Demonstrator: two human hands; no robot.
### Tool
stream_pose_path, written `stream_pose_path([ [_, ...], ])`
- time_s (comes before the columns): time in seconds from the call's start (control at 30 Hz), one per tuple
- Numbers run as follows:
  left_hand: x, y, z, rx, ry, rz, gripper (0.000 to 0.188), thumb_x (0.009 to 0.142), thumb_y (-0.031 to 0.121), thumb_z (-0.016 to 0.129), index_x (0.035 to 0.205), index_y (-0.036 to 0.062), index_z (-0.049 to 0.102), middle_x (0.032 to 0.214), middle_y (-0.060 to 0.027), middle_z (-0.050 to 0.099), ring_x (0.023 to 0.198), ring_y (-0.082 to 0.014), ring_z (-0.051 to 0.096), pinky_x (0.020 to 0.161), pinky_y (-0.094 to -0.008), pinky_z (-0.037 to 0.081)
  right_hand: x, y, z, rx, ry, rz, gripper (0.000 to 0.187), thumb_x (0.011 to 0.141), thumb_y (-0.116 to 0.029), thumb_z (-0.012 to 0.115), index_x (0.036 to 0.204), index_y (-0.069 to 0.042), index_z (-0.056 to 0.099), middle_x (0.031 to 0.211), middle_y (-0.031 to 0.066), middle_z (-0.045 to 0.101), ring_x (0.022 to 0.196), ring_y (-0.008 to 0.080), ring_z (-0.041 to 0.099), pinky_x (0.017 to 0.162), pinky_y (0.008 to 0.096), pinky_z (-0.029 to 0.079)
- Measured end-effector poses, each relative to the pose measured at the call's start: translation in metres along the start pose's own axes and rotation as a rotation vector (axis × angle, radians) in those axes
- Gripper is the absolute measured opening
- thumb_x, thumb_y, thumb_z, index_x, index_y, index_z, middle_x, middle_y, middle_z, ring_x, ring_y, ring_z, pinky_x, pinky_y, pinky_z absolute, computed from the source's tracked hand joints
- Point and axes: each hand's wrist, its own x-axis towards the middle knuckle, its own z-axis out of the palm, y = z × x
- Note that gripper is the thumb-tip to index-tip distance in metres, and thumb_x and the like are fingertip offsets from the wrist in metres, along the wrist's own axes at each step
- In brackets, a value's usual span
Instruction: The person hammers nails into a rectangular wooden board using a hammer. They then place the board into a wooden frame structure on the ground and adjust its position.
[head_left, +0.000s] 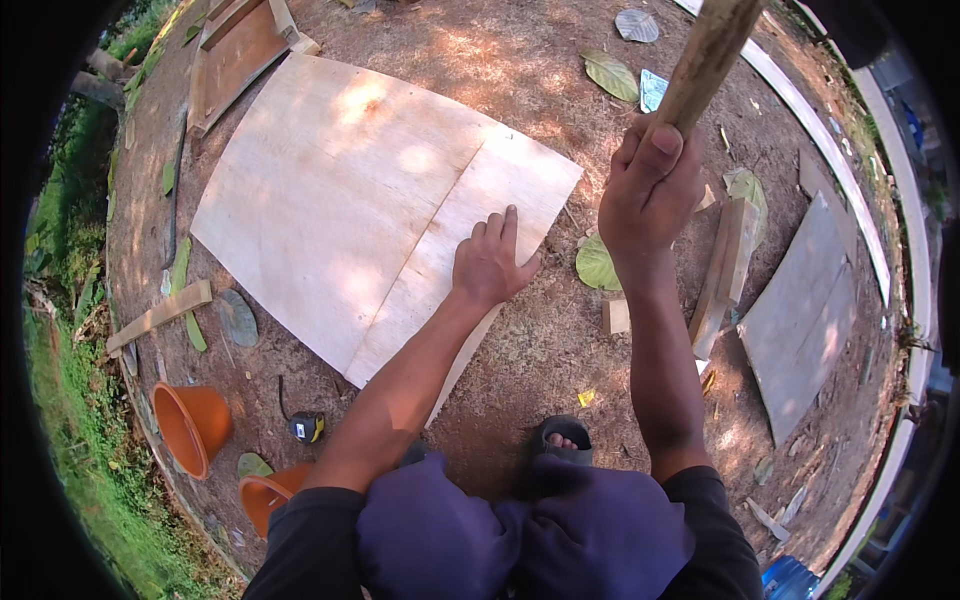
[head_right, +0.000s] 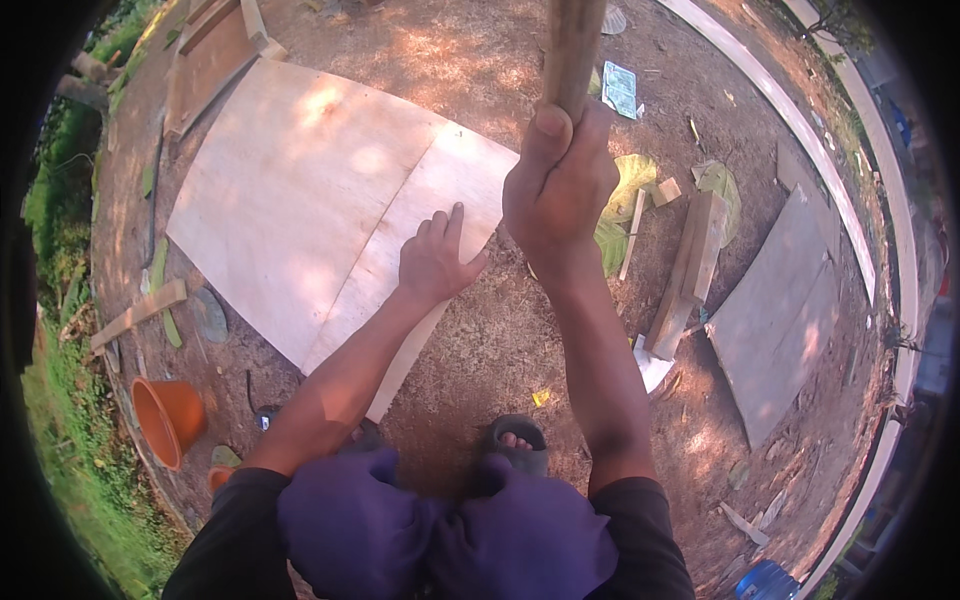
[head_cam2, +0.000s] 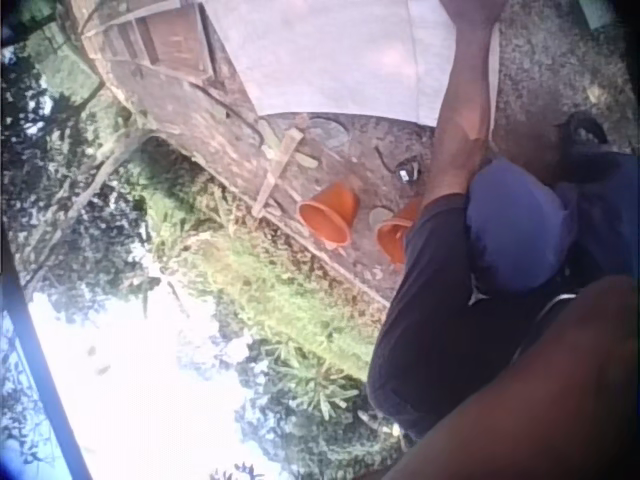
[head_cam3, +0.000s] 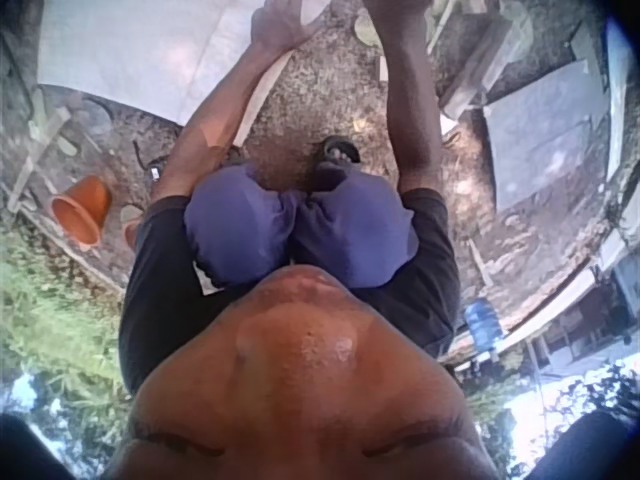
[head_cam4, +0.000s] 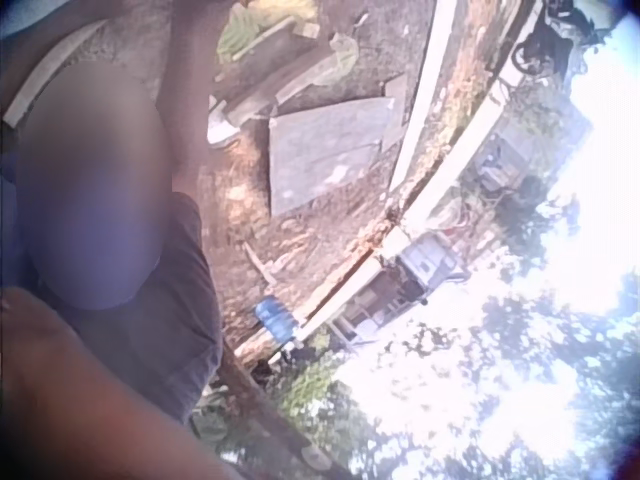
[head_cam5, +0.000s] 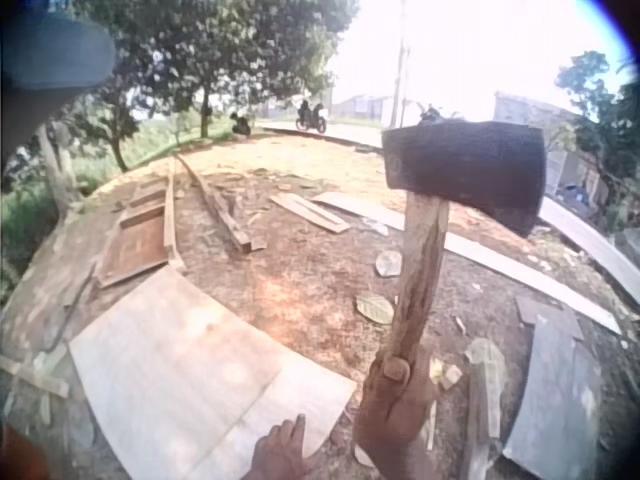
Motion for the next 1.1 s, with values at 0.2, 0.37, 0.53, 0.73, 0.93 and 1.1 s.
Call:
stream_pose_path([
  [0.2,0.006,0.011,0.001,0.002,0.002,0.017,0.086,0.078,0.049,0.075,0.142,-0.0036,0.051,0.111,-0.0129,0.059,0.096,-0.0273,0.063,0.074,-0.04,0.058,-0.079,0.161,-0.001,-0.718,-0.589,0.317,0.037,0.108,-0.031,0.045,0.1,0.005,0.05,0.074,0.0295,0.064,0.069,0.0521,0.064,0.063,0.0573,0.048],
  [0.37,0.001,0.006,-0.004,0.008,-0.041,-0.021,0.085,0.078,0.049,0.075,0.14,-0.0046,0.053,0.111,-0.0132,0.06,0.097,-0.0273,0.063,0.076,-0.0408,0.059,-0.018,0.057,0.0,-0.383,-0.249,0.115,0.04,0.108,-0.034,0.043,0.099,0.004,0.05,0.069,0.0264,0.063,0.066,0.0484,0.064,0.059,0.0552,0.048],
  [0.53,0.005,0.013,-0.001,-0.056,0.008,0.01,0.085,0.077,0.048,0.076,0.141,-0.0032,0.051,0.108,-0.0127,0.058,0.093,-0.0279,0.063,0.071,-0.0396,0.058,-0.061,0.104,-0.001,-0.558,-0.445,0.223,0.032,0.108,-0.028,0.045,0.1,0.002,0.05,0.07,0.0249,0.064,0.065,0.0474,0.064,0.059,0.0541,0.047],
  [0.73,-0.002,0.005,-0.001,-0.018,0.031,0.001,0.083,0.077,0.045,0.077,0.139,-0.0036,0.053,0.106,-0.0126,0.059,0.09,-0.0275,0.064,0.068,-0.0395,0.058,-0.049,0.084,0.02,-0.491,-0.463,0.178,0.028,0.108,-0.026,0.046,0.1,0.001,0.05,0.07,0.0241,0.064,0.063,0.0451,0.064,0.058,0.0526,0.047],
  [0.93,0.006,0.012,0.001,-0.031,0.046,0.03,0.084,0.077,0.046,0.077,0.14,-0.004,0.052,0.107,-0.0126,0.059,0.091,-0.027,0.063,0.07,-0.0387,0.058,-0.055,0.083,0.0,-0.411,-0.374,0.226,0.031,0.107,-0.027,0.048,0.099,0.003,0.048,0.074,0.0262,0.064,0.063,0.0455,0.064,0.056,0.0531,0.047],
  [1.1,0.014,0.004,-0.003,0.011,0.065,0.018,0.083,0.078,0.049,0.075,0.138,-0.0049,0.054,0.106,-0.012,0.06,0.091,-0.0259,0.063,0.068,-0.0385,0.058,-0.07,0.169,0.007,-0.64,-0.493,0.191,0.042,0.11,-0.036,0.041,0.092,0.002,0.045,0.064,0.0218,0.058,0.056,0.0452,0.057,0.053,0.0488,0.046],
])
